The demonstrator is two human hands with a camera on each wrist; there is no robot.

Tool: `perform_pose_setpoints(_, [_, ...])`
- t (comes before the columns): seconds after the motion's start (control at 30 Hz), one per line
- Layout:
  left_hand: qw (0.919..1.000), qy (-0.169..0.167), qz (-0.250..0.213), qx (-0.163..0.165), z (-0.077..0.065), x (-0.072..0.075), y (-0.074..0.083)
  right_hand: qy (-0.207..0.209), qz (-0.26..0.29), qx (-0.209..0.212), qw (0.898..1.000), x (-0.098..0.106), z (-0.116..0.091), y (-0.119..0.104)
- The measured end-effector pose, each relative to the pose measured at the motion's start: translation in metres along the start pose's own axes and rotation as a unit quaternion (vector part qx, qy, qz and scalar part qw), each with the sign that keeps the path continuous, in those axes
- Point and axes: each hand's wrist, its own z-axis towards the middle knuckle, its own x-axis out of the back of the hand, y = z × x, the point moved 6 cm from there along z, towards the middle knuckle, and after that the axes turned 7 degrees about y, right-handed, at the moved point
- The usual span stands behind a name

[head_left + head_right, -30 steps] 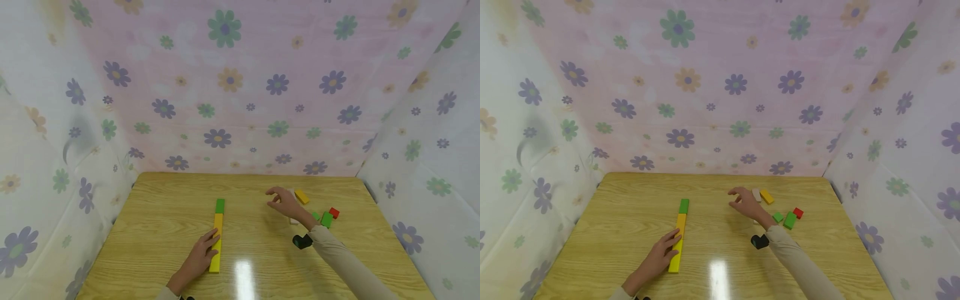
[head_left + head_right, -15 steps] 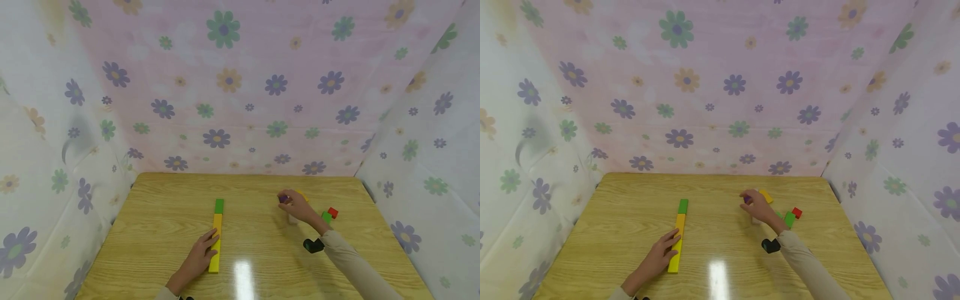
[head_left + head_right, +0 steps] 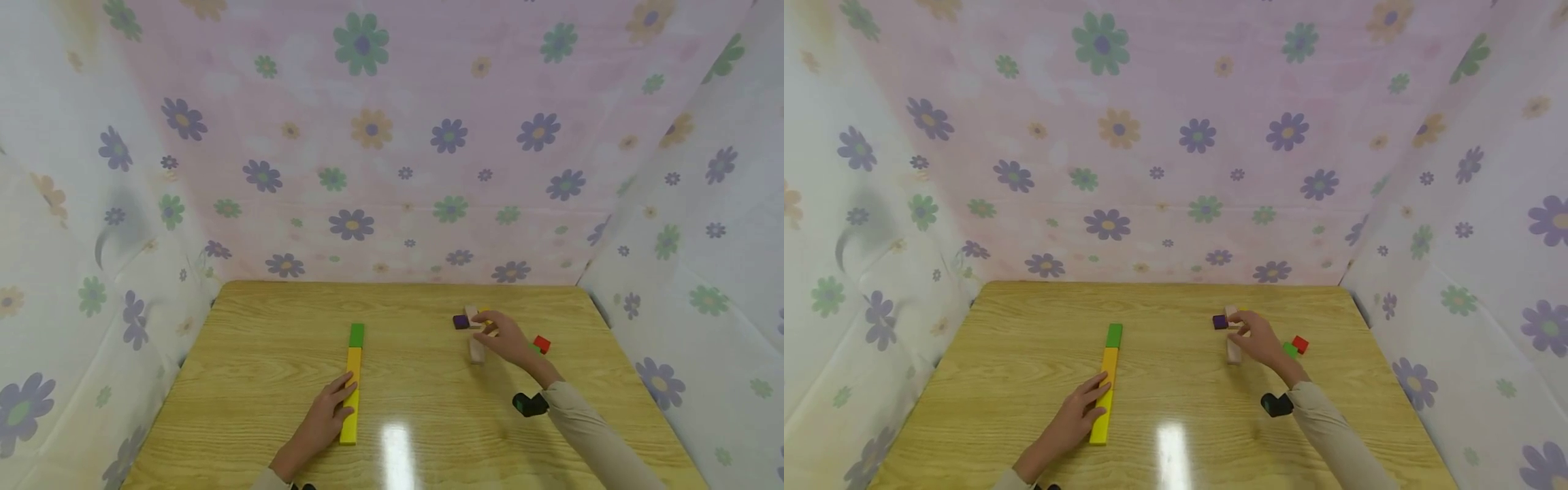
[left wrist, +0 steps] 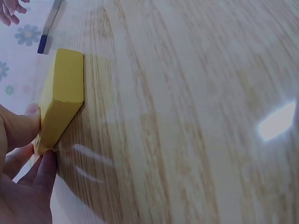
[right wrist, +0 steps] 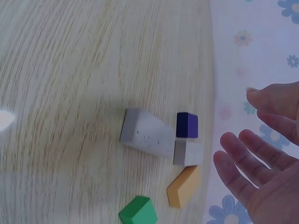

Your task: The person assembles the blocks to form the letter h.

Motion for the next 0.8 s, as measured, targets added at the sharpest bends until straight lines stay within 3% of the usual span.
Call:
perform_pose_setpoints(0.43, [1.0,0.003,-0.003,-0.003,0.0,0.001,0.0,0.018,-0.023,-0.013,0.999,0.028,-0.016,0.008])
perform_pose_setpoints(0.8, [1.0,0.003,0.0,-0.001,0.0,0.001,0.001,0.018,-0.042,-0.044,0.998,0.039,-0.029,0.034])
